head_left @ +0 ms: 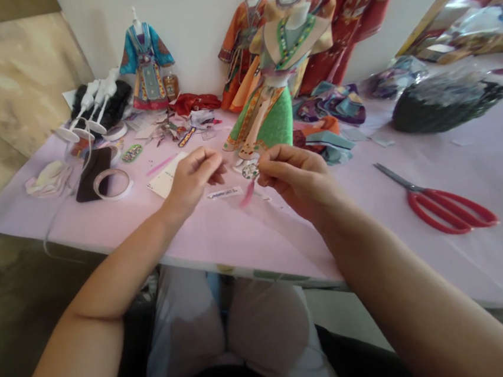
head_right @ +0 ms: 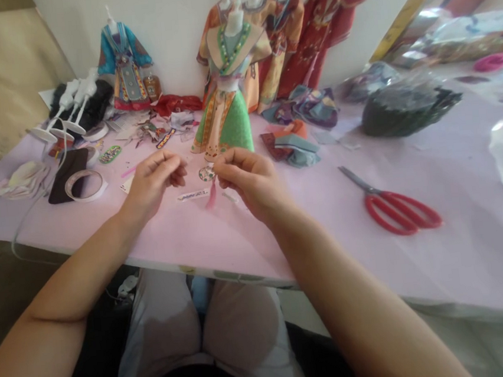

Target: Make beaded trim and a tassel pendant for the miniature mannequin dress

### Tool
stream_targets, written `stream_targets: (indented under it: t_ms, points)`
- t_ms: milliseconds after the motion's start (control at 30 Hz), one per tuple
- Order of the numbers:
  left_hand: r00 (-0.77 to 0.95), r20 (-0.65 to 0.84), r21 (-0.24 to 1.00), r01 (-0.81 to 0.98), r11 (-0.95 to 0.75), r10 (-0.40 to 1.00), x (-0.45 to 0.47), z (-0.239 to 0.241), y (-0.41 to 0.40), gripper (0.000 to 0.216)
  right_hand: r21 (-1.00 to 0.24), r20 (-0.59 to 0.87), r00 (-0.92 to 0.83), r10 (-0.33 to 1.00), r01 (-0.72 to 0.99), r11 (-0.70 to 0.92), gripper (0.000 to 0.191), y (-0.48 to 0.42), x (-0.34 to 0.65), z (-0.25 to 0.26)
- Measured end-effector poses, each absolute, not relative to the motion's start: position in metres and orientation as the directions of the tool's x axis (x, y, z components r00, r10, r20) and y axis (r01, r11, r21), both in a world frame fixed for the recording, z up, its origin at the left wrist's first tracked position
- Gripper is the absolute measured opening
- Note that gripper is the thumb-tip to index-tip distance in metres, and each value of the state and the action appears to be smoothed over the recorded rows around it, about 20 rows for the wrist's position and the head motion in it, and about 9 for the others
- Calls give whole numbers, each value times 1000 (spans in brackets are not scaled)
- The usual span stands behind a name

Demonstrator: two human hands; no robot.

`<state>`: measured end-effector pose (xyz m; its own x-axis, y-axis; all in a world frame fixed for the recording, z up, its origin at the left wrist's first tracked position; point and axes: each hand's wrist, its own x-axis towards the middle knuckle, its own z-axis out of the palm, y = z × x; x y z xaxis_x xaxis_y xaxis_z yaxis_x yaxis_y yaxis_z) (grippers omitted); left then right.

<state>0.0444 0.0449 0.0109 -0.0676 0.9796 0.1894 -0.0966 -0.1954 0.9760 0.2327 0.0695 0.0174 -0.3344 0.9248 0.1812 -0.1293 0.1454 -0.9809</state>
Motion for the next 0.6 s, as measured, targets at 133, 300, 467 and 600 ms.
stream_targets:
  t_ms: [133,300,467,600]
  points:
    - [-177,194,979,-33,-203,965,32,13,54,17,-974,189,-364,912,-188,127,23,70,239,22]
    - [-41,245,874,442,-203,969,27,10,55,9,-984,152,-431,890,-154,93,23,69,242,26]
    - [91,79,500,858,-119,993,30,6,51,14,-991,128,-514,848,-92,94,30,67,244,24]
    - [128,30,429,894,-129,991,31,4,50,14,-988,140,-633,761,-36,152,31,67,245,23]
